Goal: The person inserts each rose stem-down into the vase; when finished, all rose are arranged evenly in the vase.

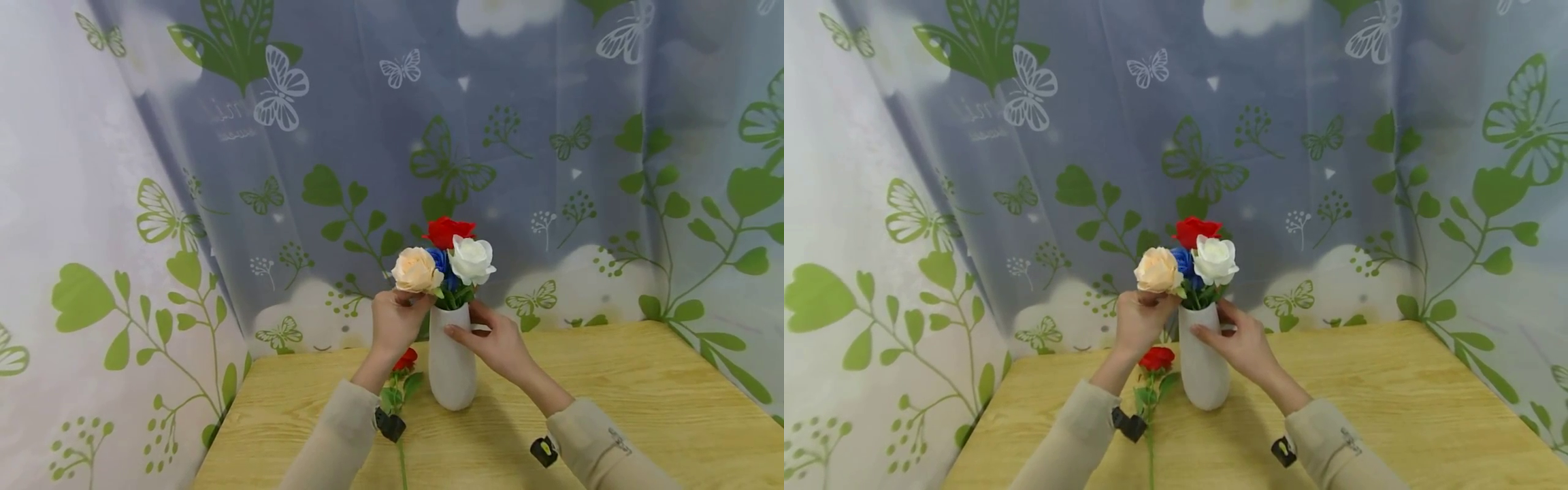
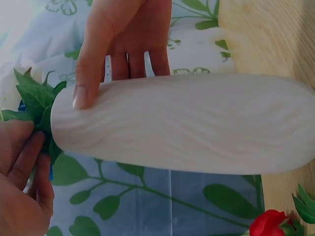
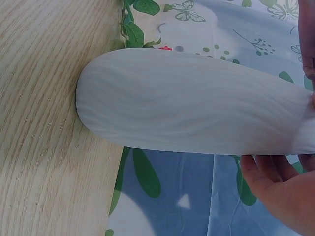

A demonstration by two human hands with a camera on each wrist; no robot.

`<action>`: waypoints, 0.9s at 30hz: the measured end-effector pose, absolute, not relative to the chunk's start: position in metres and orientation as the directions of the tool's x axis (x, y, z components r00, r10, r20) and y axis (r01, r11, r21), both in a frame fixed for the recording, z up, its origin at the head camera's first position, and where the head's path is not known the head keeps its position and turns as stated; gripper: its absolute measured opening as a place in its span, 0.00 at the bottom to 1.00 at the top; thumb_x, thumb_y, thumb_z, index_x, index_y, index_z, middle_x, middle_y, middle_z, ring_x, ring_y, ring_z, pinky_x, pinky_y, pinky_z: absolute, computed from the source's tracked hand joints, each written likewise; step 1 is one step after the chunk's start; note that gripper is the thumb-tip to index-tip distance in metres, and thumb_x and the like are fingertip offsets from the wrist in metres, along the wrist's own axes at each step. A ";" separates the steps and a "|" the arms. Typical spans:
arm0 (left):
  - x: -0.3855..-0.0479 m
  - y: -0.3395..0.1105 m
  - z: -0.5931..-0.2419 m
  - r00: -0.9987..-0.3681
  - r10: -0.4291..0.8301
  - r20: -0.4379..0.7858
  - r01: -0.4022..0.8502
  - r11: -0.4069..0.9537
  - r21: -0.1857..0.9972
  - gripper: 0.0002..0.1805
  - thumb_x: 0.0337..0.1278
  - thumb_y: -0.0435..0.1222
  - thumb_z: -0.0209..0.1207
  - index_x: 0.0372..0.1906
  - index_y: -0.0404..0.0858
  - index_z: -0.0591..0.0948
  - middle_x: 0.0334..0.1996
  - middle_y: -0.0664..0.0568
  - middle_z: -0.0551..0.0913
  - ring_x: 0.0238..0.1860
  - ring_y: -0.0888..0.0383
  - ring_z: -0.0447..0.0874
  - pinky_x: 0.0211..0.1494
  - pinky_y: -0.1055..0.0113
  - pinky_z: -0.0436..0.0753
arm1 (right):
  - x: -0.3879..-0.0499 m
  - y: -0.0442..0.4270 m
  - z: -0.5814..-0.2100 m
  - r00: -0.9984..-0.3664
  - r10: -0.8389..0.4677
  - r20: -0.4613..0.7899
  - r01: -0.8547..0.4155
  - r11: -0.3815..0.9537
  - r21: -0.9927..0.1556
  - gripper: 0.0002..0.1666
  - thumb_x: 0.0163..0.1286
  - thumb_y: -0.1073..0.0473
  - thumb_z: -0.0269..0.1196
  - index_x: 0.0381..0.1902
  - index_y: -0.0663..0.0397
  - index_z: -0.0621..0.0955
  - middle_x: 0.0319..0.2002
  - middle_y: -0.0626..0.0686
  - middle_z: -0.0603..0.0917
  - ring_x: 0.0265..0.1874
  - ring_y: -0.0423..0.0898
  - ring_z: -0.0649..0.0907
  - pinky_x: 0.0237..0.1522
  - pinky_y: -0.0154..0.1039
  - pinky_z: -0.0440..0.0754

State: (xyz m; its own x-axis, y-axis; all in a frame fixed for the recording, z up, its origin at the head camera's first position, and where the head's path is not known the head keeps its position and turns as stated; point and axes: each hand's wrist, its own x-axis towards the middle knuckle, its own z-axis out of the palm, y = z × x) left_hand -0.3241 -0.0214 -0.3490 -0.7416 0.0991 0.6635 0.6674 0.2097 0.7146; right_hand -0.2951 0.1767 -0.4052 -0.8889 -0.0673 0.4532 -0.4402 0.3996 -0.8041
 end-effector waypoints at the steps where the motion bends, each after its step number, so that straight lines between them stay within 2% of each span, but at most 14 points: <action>1: -0.324 -0.022 -0.349 -0.748 0.099 0.657 0.661 0.207 0.722 0.06 0.56 0.27 0.69 0.26 0.29 0.89 0.12 0.45 0.81 0.12 0.71 0.66 0.18 0.72 0.66 | -0.295 0.177 -0.405 -0.888 -0.069 0.455 -0.443 0.400 -0.803 0.28 0.71 0.47 0.73 0.66 0.45 0.81 0.58 0.58 0.88 0.57 0.56 0.88 0.55 0.54 0.90; 3: -0.323 -0.023 -0.351 -0.764 0.095 0.639 0.643 0.195 0.740 0.05 0.54 0.26 0.69 0.27 0.27 0.86 0.09 0.51 0.73 0.12 0.71 0.58 0.18 0.71 0.61 | -0.296 0.178 -0.405 -0.886 -0.072 0.458 -0.446 0.402 -0.800 0.29 0.71 0.47 0.73 0.67 0.45 0.81 0.58 0.58 0.88 0.57 0.56 0.88 0.55 0.54 0.90; 5: -0.322 -0.023 -0.352 -0.789 0.092 0.607 0.613 0.180 0.769 0.04 0.52 0.25 0.69 0.32 0.28 0.84 0.12 0.57 0.70 0.14 0.69 0.58 0.20 0.71 0.61 | -0.295 0.178 -0.405 -0.884 -0.074 0.462 -0.450 0.404 -0.797 0.29 0.71 0.48 0.73 0.67 0.45 0.81 0.58 0.58 0.88 0.57 0.56 0.88 0.54 0.54 0.90; 7: -0.321 -0.022 -0.353 -0.809 0.102 0.578 0.587 0.193 0.786 0.05 0.52 0.25 0.69 0.34 0.29 0.84 0.13 0.59 0.69 0.15 0.66 0.59 0.21 0.70 0.62 | -0.296 0.178 -0.406 -0.882 -0.075 0.465 -0.453 0.400 -0.797 0.29 0.71 0.48 0.73 0.67 0.45 0.81 0.58 0.58 0.88 0.57 0.56 0.88 0.54 0.54 0.90; 11: -0.320 -0.017 -0.357 -0.817 0.109 0.566 0.574 0.239 0.783 0.05 0.54 0.27 0.69 0.36 0.31 0.85 0.17 0.50 0.78 0.18 0.62 0.67 0.24 0.70 0.68 | -0.295 0.178 -0.406 -0.881 -0.073 0.468 -0.457 0.388 -0.800 0.28 0.71 0.48 0.73 0.66 0.46 0.81 0.58 0.59 0.88 0.57 0.57 0.87 0.54 0.54 0.90; 14: -0.322 -0.013 -0.361 -0.813 0.069 0.578 0.576 0.228 0.785 0.12 0.53 0.27 0.71 0.44 0.31 0.86 0.31 0.43 0.89 0.28 0.59 0.81 0.31 0.69 0.79 | -0.295 0.176 -0.407 -0.885 -0.073 0.460 -0.450 0.384 -0.806 0.29 0.71 0.48 0.73 0.67 0.46 0.81 0.58 0.59 0.88 0.57 0.57 0.87 0.55 0.53 0.90; 16: -0.323 -0.011 -0.364 -0.810 0.031 0.586 0.578 0.217 0.787 0.14 0.51 0.26 0.71 0.45 0.30 0.86 0.40 0.40 0.91 0.37 0.53 0.86 0.37 0.67 0.83 | -0.295 0.176 -0.407 -0.887 -0.074 0.455 -0.446 0.385 -0.808 0.31 0.71 0.48 0.73 0.69 0.46 0.80 0.59 0.59 0.87 0.58 0.57 0.87 0.55 0.53 0.90; 18: -0.326 -0.010 -0.368 -0.813 -0.002 0.582 0.571 0.195 0.798 0.11 0.49 0.25 0.72 0.40 0.27 0.87 0.42 0.37 0.91 0.43 0.48 0.88 0.41 0.66 0.86 | -0.295 0.176 -0.407 -0.888 -0.071 0.455 -0.445 0.384 -0.809 0.32 0.71 0.49 0.73 0.70 0.45 0.79 0.59 0.59 0.87 0.58 0.57 0.87 0.55 0.53 0.90; 21: -0.329 -0.010 -0.371 -0.837 -0.023 0.547 0.539 0.145 0.830 0.06 0.51 0.26 0.73 0.32 0.24 0.89 0.41 0.35 0.91 0.46 0.47 0.88 0.42 0.67 0.85 | -0.295 0.176 -0.407 -0.886 -0.069 0.459 -0.448 0.381 -0.809 0.32 0.71 0.49 0.73 0.71 0.45 0.79 0.59 0.59 0.87 0.58 0.57 0.87 0.55 0.54 0.90; 24: -0.329 -0.009 -0.372 -0.870 -0.019 0.493 0.490 0.087 0.867 0.06 0.54 0.28 0.75 0.34 0.27 0.92 0.45 0.36 0.91 0.49 0.51 0.88 0.42 0.71 0.86 | -0.296 0.176 -0.406 -0.886 -0.074 0.457 -0.449 0.376 -0.810 0.32 0.71 0.48 0.73 0.70 0.44 0.79 0.59 0.59 0.87 0.58 0.57 0.87 0.56 0.54 0.89; 27: -0.327 -0.010 -0.374 -0.882 -0.014 0.471 0.469 0.073 0.880 0.09 0.55 0.30 0.75 0.40 0.29 0.92 0.50 0.38 0.90 0.50 0.49 0.88 0.41 0.70 0.87 | -0.296 0.177 -0.406 -0.887 -0.082 0.455 -0.451 0.371 -0.812 0.32 0.72 0.47 0.72 0.71 0.43 0.79 0.60 0.58 0.87 0.59 0.56 0.86 0.57 0.55 0.89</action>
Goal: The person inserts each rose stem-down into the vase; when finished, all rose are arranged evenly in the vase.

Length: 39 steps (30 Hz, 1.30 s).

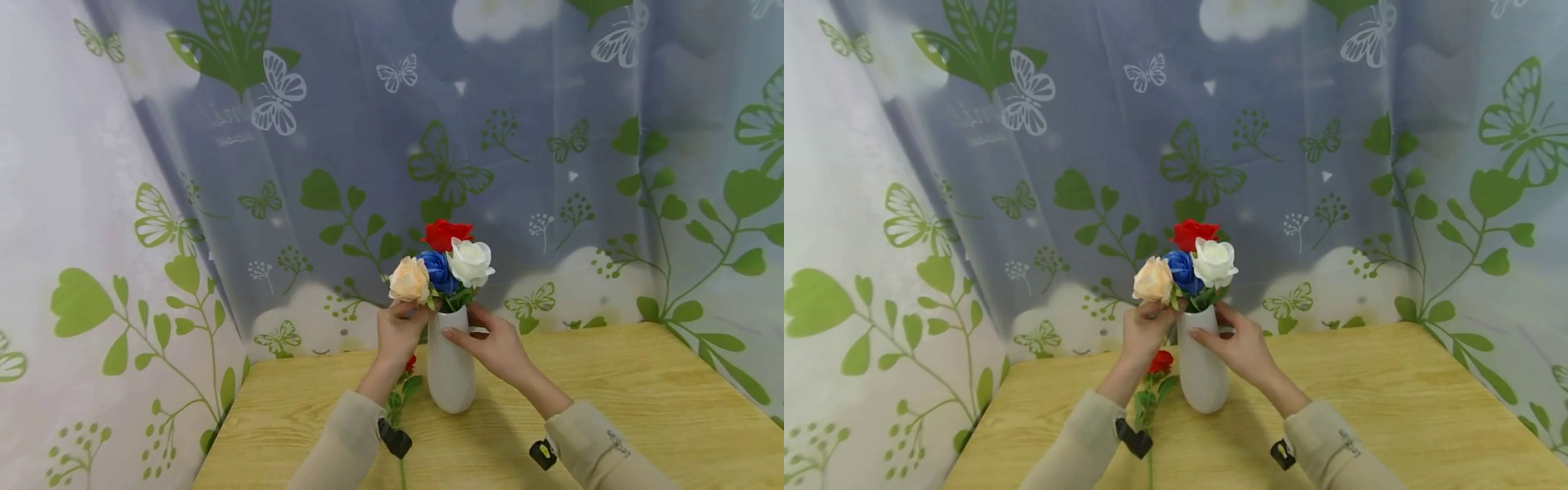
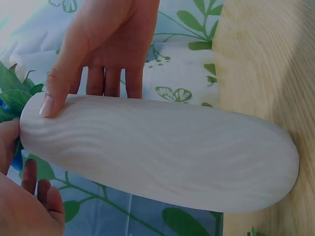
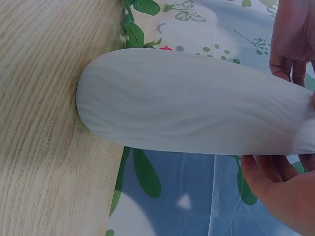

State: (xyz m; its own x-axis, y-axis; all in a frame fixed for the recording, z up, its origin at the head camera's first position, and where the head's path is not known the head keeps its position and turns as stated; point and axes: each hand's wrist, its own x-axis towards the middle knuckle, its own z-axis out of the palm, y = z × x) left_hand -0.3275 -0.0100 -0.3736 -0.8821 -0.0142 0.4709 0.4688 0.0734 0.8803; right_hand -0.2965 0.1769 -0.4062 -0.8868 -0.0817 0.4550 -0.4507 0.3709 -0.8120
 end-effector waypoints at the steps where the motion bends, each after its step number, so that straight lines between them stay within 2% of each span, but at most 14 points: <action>1: -0.327 -0.011 -0.374 -0.880 -0.012 0.474 0.472 0.082 0.878 0.09 0.55 0.31 0.75 0.40 0.30 0.92 0.50 0.38 0.91 0.49 0.47 0.89 0.41 0.70 0.88 | -0.296 0.177 -0.406 -0.887 -0.082 0.454 -0.450 0.372 -0.812 0.32 0.72 0.47 0.72 0.70 0.43 0.79 0.60 0.58 0.87 0.59 0.56 0.86 0.57 0.55 0.89; 4: -0.326 -0.013 -0.378 -0.861 -0.009 0.508 0.505 0.102 0.857 0.09 0.56 0.30 0.74 0.41 0.31 0.93 0.48 0.38 0.91 0.47 0.41 0.91 0.41 0.68 0.90 | -0.297 0.177 -0.406 -0.887 -0.080 0.454 -0.448 0.380 -0.809 0.32 0.71 0.47 0.73 0.70 0.42 0.79 0.60 0.57 0.87 0.59 0.56 0.86 0.57 0.55 0.89; 6: -0.324 -0.015 -0.380 -0.844 -0.006 0.536 0.532 0.105 0.840 0.08 0.57 0.30 0.74 0.41 0.30 0.92 0.46 0.37 0.91 0.45 0.41 0.92 0.42 0.68 0.90 | -0.296 0.177 -0.405 -0.887 -0.078 0.455 -0.448 0.387 -0.806 0.31 0.71 0.47 0.73 0.70 0.42 0.79 0.59 0.57 0.87 0.59 0.56 0.87 0.57 0.55 0.89; 8: -0.323 -0.019 -0.383 -0.833 -0.002 0.554 0.551 0.089 0.830 0.08 0.58 0.29 0.74 0.42 0.30 0.92 0.46 0.38 0.91 0.44 0.45 0.92 0.43 0.69 0.90 | -0.296 0.177 -0.405 -0.886 -0.077 0.458 -0.449 0.389 -0.804 0.31 0.71 0.47 0.73 0.69 0.43 0.80 0.59 0.57 0.87 0.58 0.56 0.87 0.56 0.55 0.89; 12: -0.320 -0.030 -0.387 -0.832 0.007 0.554 0.554 0.047 0.831 0.08 0.60 0.30 0.73 0.43 0.32 0.92 0.46 0.40 0.91 0.43 0.61 0.90 0.44 0.72 0.88 | -0.295 0.177 -0.402 -0.886 -0.081 0.456 -0.450 0.384 -0.806 0.30 0.72 0.47 0.72 0.68 0.45 0.80 0.59 0.58 0.87 0.58 0.56 0.87 0.57 0.56 0.89; 14: -0.320 -0.037 -0.390 -0.853 0.006 0.522 0.522 0.037 0.852 0.08 0.62 0.31 0.73 0.44 0.34 0.92 0.45 0.42 0.92 0.42 0.67 0.88 0.43 0.74 0.87 | -0.294 0.177 -0.401 -0.889 -0.080 0.451 -0.446 0.380 -0.811 0.30 0.72 0.47 0.72 0.69 0.45 0.80 0.59 0.59 0.87 0.59 0.57 0.86 0.57 0.55 0.88; 17: -0.320 -0.048 -0.396 -0.891 -0.011 0.454 0.453 0.019 0.891 0.09 0.63 0.33 0.73 0.46 0.34 0.92 0.43 0.45 0.93 0.39 0.69 0.87 0.42 0.74 0.86 | -0.295 0.177 -0.401 -0.893 -0.075 0.443 -0.437 0.376 -0.817 0.31 0.72 0.48 0.72 0.69 0.46 0.80 0.60 0.59 0.87 0.59 0.57 0.86 0.58 0.55 0.88; 25: -0.318 -0.078 -0.417 -0.960 -0.056 0.274 0.277 -0.058 0.959 0.15 0.64 0.32 0.71 0.50 0.26 0.89 0.38 0.49 0.93 0.33 0.63 0.90 0.40 0.70 0.90 | -0.295 0.176 -0.405 -0.895 -0.069 0.441 -0.432 0.379 -0.818 0.32 0.71 0.48 0.73 0.70 0.48 0.79 0.59 0.60 0.87 0.58 0.58 0.86 0.57 0.55 0.89; 31: -0.311 -0.096 -0.430 -0.990 0.001 0.143 0.143 -0.040 0.989 0.15 0.66 0.34 0.71 0.51 0.27 0.88 0.36 0.48 0.92 0.32 0.58 0.91 0.45 0.62 0.92 | -0.293 0.175 -0.405 -0.895 -0.058 0.443 -0.429 0.385 -0.817 0.32 0.70 0.49 0.74 0.69 0.48 0.80 0.59 0.60 0.87 0.58 0.58 0.87 0.57 0.54 0.89; 36: -0.308 -0.107 -0.441 -0.996 0.063 0.055 0.055 -0.004 0.998 0.17 0.66 0.34 0.70 0.52 0.25 0.87 0.36 0.49 0.92 0.32 0.60 0.91 0.44 0.61 0.93 | -0.293 0.174 -0.404 -0.889 -0.044 0.457 -0.435 0.394 -0.809 0.31 0.70 0.50 0.74 0.68 0.49 0.81 0.58 0.61 0.88 0.57 0.58 0.87 0.55 0.53 0.90; 39: -0.307 -0.113 -0.452 -0.995 0.099 0.022 0.026 0.041 0.999 0.17 0.66 0.33 0.70 0.52 0.23 0.86 0.36 0.46 0.92 0.31 0.60 0.90 0.43 0.61 0.93 | -0.293 0.173 -0.404 -0.889 -0.030 0.458 -0.430 0.400 -0.809 0.31 0.69 0.49 0.74 0.67 0.50 0.81 0.57 0.61 0.88 0.57 0.57 0.87 0.54 0.52 0.90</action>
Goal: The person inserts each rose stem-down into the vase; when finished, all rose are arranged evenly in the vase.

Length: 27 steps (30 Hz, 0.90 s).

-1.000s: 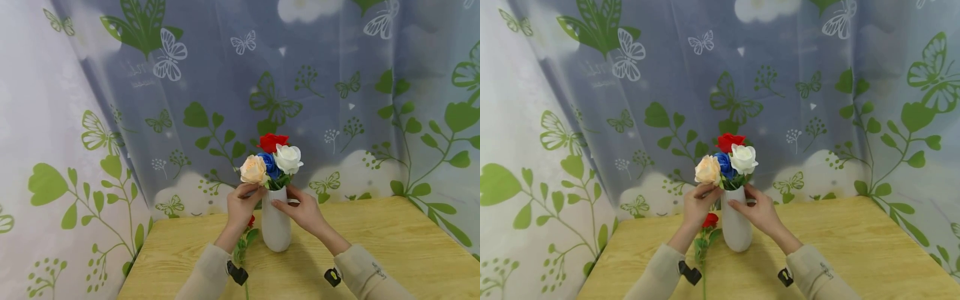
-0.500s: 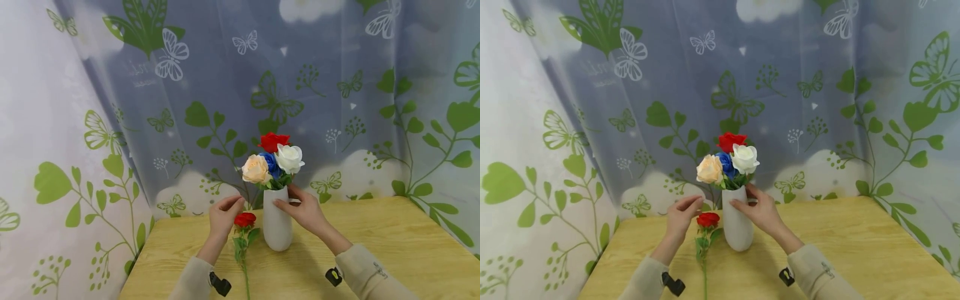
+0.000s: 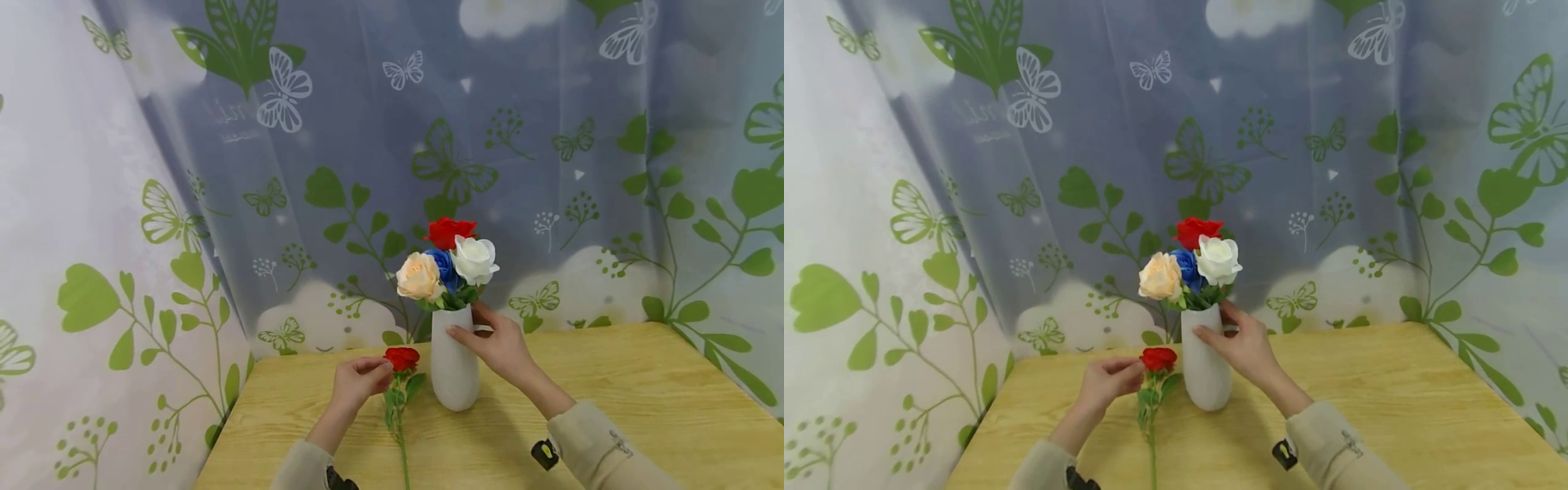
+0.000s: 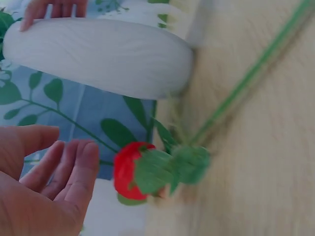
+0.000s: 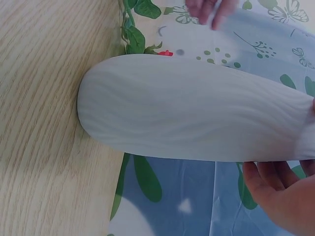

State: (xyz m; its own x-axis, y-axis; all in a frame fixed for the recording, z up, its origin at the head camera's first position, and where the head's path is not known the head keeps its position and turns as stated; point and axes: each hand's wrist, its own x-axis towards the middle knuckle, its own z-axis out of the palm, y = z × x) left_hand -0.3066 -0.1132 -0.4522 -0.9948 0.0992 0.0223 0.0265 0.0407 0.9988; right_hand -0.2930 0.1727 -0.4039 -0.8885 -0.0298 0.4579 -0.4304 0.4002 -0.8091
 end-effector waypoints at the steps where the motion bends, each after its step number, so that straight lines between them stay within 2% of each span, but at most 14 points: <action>1: -0.307 -0.114 -0.456 -0.994 0.111 0.017 0.023 0.059 0.998 0.17 0.66 0.32 0.70 0.52 0.22 0.86 0.35 0.45 0.92 0.31 0.60 0.90 0.42 0.61 0.93 | -0.293 0.172 -0.404 -0.888 -0.025 0.458 -0.429 0.403 -0.808 0.30 0.69 0.49 0.75 0.66 0.50 0.82 0.57 0.60 0.88 0.57 0.57 0.87 0.54 0.52 0.90; 8: -0.305 -0.118 -0.482 -0.986 0.167 0.007 0.036 0.169 0.985 0.15 0.64 0.30 0.69 0.49 0.21 0.87 0.36 0.40 0.92 0.29 0.56 0.91 0.39 0.57 0.93 | -0.293 0.172 -0.403 -0.886 -0.009 0.463 -0.426 0.409 -0.807 0.29 0.68 0.49 0.75 0.65 0.49 0.83 0.56 0.60 0.88 0.56 0.57 0.87 0.54 0.56 0.89; 16: -0.298 -0.114 -0.490 -0.983 0.181 -0.018 0.028 0.252 0.967 0.14 0.59 0.27 0.69 0.46 0.20 0.87 0.33 0.34 0.91 0.27 0.56 0.91 0.35 0.57 0.93 | -0.293 0.171 -0.404 -0.896 -0.012 0.444 -0.411 0.396 -0.821 0.32 0.68 0.48 0.75 0.67 0.49 0.82 0.57 0.60 0.88 0.57 0.59 0.86 0.55 0.56 0.89; 22: -0.298 -0.116 -0.494 -0.980 0.200 0.001 0.082 0.395 0.915 0.11 0.57 0.29 0.72 0.41 0.24 0.90 0.30 0.38 0.92 0.25 0.52 0.92 0.31 0.61 0.91 | -0.294 0.171 -0.405 -0.890 0.003 0.455 -0.415 0.409 -0.813 0.31 0.68 0.47 0.75 0.66 0.48 0.82 0.57 0.59 0.88 0.57 0.56 0.87 0.54 0.53 0.90; 27: -0.300 -0.118 -0.498 -0.977 0.209 -0.030 0.074 0.474 0.877 0.10 0.55 0.31 0.74 0.40 0.27 0.92 0.30 0.43 0.92 0.24 0.55 0.91 0.30 0.64 0.90 | -0.293 0.167 -0.406 -0.881 0.033 0.473 -0.414 0.432 -0.801 0.30 0.68 0.46 0.75 0.64 0.46 0.83 0.54 0.57 0.89 0.54 0.54 0.88 0.51 0.50 0.91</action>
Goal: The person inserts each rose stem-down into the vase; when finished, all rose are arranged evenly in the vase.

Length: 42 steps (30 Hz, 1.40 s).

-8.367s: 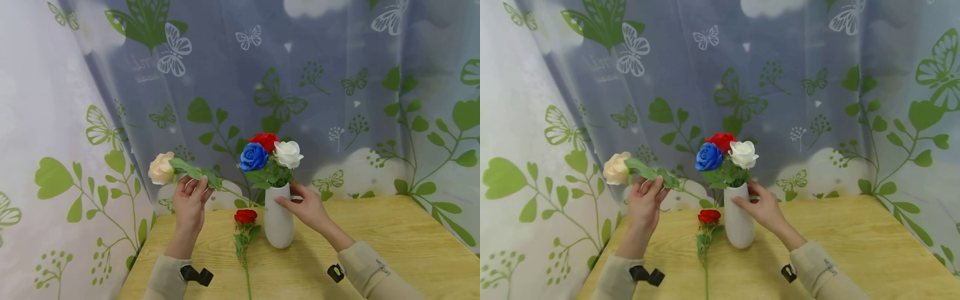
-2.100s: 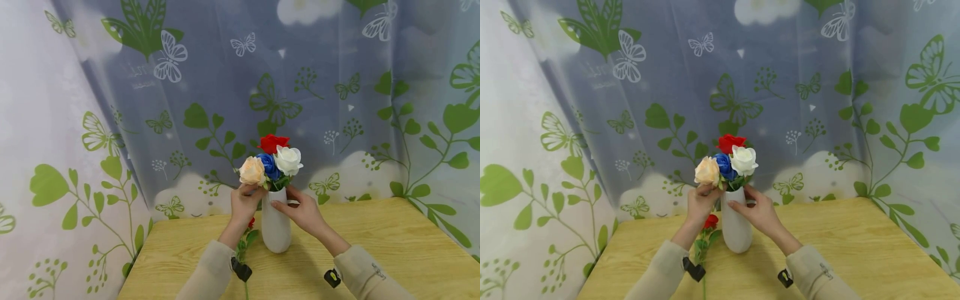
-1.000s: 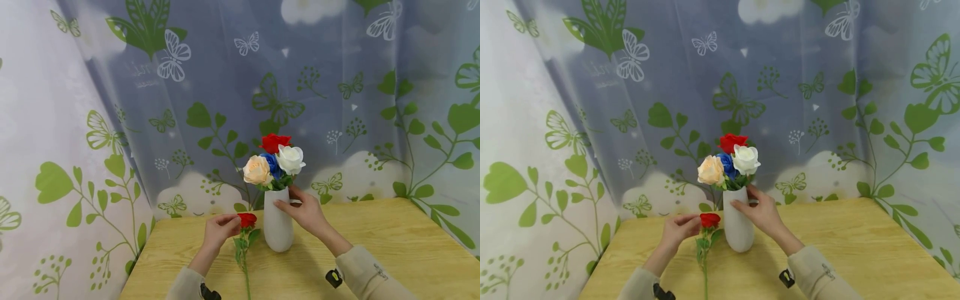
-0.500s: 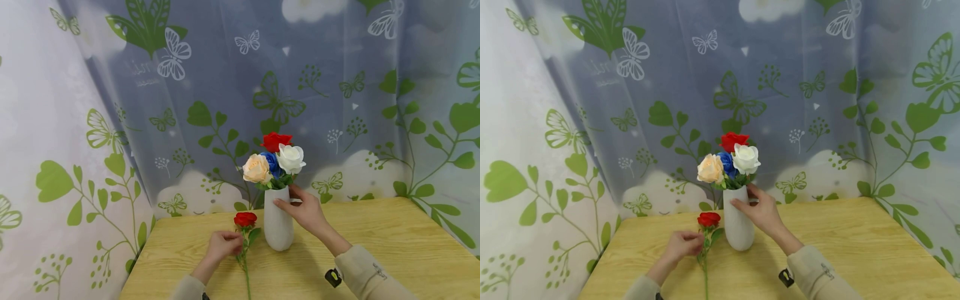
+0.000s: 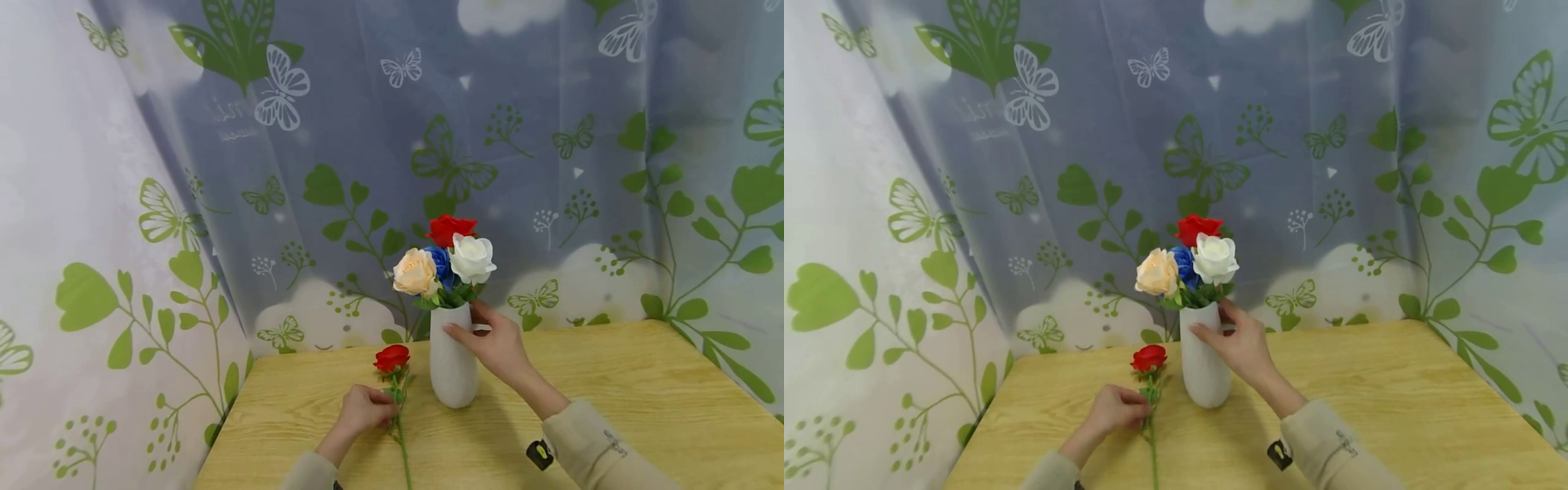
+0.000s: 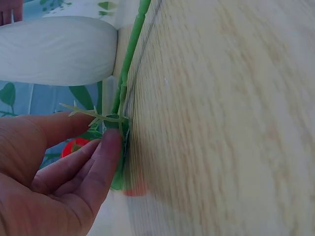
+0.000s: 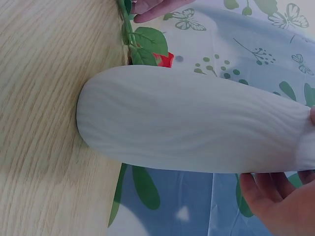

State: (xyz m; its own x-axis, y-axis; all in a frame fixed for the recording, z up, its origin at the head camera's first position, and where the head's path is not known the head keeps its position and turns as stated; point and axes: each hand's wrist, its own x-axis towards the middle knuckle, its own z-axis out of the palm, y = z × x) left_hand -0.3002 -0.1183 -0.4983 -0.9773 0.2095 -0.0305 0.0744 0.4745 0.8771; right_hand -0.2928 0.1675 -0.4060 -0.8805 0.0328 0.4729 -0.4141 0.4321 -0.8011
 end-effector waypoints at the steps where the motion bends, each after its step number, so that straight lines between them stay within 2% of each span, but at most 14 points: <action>1: -0.301 -0.118 -0.499 -0.977 0.210 -0.036 0.072 0.482 0.873 0.10 0.55 0.31 0.74 0.40 0.28 0.92 0.29 0.43 0.92 0.23 0.56 0.90 0.30 0.64 0.90 | -0.293 0.167 -0.406 -0.879 0.039 0.475 -0.413 0.438 -0.799 0.29 0.68 0.45 0.75 0.64 0.45 0.83 0.54 0.56 0.89 0.54 0.53 0.88 0.51 0.50 0.91; 12: -0.304 -0.109 -0.501 -0.978 0.201 0.055 0.167 0.598 0.784 0.05 0.48 0.30 0.78 0.27 0.32 0.92 0.15 0.48 0.87 0.12 0.66 0.80 0.22 0.70 0.83 | -0.293 0.166 -0.408 -0.877 0.054 0.478 -0.405 0.453 -0.794 0.30 0.67 0.43 0.75 0.64 0.43 0.83 0.54 0.54 0.89 0.53 0.51 0.88 0.49 0.46 0.91; 17: -0.306 -0.107 -0.503 -0.985 0.165 0.048 0.139 0.599 0.789 0.06 0.47 0.30 0.79 0.25 0.32 0.92 0.14 0.47 0.86 0.11 0.67 0.79 0.21 0.69 0.84 | -0.296 0.173 -0.411 -0.897 -0.046 0.439 -0.419 0.400 -0.815 0.34 0.70 0.46 0.74 0.70 0.47 0.78 0.59 0.57 0.86 0.58 0.55 0.86 0.54 0.49 0.90; 21: -0.310 -0.106 -0.506 -0.988 0.146 0.048 0.127 0.597 0.792 0.07 0.45 0.30 0.79 0.22 0.33 0.91 0.13 0.47 0.86 0.09 0.67 0.78 0.18 0.69 0.83 | -0.302 0.180 -0.413 -0.902 -0.175 0.394 -0.432 0.357 -0.828 0.43 0.72 0.48 0.72 0.79 0.51 0.69 0.67 0.61 0.81 0.64 0.59 0.83 0.61 0.55 0.87; 24: -0.310 -0.104 -0.506 -0.987 0.150 0.048 0.130 0.602 0.788 0.07 0.44 0.29 0.79 0.20 0.33 0.91 0.12 0.48 0.85 0.09 0.65 0.78 0.17 0.69 0.83 | -0.306 0.183 -0.414 -0.894 -0.234 0.381 -0.442 0.336 -0.832 0.46 0.73 0.50 0.71 0.81 0.53 0.64 0.71 0.63 0.77 0.67 0.62 0.80 0.64 0.60 0.83; 29: -0.306 -0.100 -0.502 -0.985 0.160 0.059 0.148 0.627 0.765 0.08 0.40 0.26 0.76 0.14 0.33 0.88 0.11 0.45 0.84 0.09 0.59 0.81 0.16 0.69 0.81 | -0.305 0.181 -0.417 -0.901 -0.226 0.371 -0.429 0.320 -0.845 0.45 0.73 0.50 0.72 0.80 0.52 0.65 0.71 0.63 0.77 0.68 0.63 0.80 0.65 0.60 0.83; 33: -0.305 -0.096 -0.500 -0.985 0.149 0.085 0.164 0.667 0.726 0.13 0.35 0.24 0.74 0.08 0.34 0.83 0.06 0.49 0.80 0.08 0.58 0.80 0.15 0.69 0.80 | -0.303 0.179 -0.416 -0.906 -0.212 0.368 -0.419 0.317 -0.851 0.45 0.73 0.50 0.72 0.80 0.51 0.65 0.72 0.63 0.76 0.68 0.63 0.80 0.64 0.59 0.84; 36: -0.307 -0.093 -0.499 -0.988 0.142 0.065 0.146 0.692 0.707 0.13 0.33 0.23 0.74 0.12 0.33 0.79 0.06 0.50 0.78 0.07 0.60 0.79 0.14 0.68 0.81 | -0.303 0.178 -0.415 -0.908 -0.204 0.367 -0.416 0.324 -0.850 0.45 0.73 0.49 0.72 0.80 0.51 0.65 0.71 0.63 0.76 0.67 0.63 0.80 0.63 0.58 0.85; 38: -0.308 -0.091 -0.499 -0.989 0.140 0.054 0.137 0.695 0.705 0.12 0.32 0.23 0.75 0.20 0.30 0.80 0.09 0.47 0.80 0.07 0.59 0.79 0.14 0.67 0.81 | -0.303 0.179 -0.416 -0.907 -0.198 0.371 -0.417 0.327 -0.848 0.46 0.72 0.49 0.72 0.80 0.52 0.65 0.70 0.63 0.77 0.67 0.63 0.80 0.62 0.58 0.85; 40: -0.307 -0.090 -0.500 -0.990 0.133 0.052 0.130 0.694 0.709 0.16 0.31 0.23 0.75 0.29 0.28 0.80 0.12 0.47 0.80 0.07 0.61 0.78 0.14 0.67 0.81 | -0.303 0.178 -0.416 -0.908 -0.193 0.372 -0.417 0.330 -0.847 0.46 0.72 0.49 0.72 0.80 0.52 0.65 0.70 0.63 0.78 0.66 0.63 0.81 0.62 0.57 0.86; 42: -0.306 -0.089 -0.502 -0.991 0.120 0.055 0.123 0.693 0.711 0.16 0.31 0.23 0.76 0.30 0.26 0.81 0.11 0.46 0.81 0.07 0.62 0.77 0.14 0.68 0.81 | -0.302 0.178 -0.417 -0.911 -0.188 0.367 -0.411 0.333 -0.849 0.45 0.71 0.48 0.73 0.79 0.51 0.66 0.69 0.63 0.78 0.66 0.63 0.81 0.62 0.57 0.86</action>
State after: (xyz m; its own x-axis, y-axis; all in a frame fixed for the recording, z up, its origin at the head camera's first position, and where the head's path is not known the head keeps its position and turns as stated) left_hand -0.3060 -0.0885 -0.5016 -0.9913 0.1197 0.0553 0.1232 0.6926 0.7107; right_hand -0.3021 0.1776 -0.4166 -0.9110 -0.1876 0.3674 -0.4108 0.3327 -0.8488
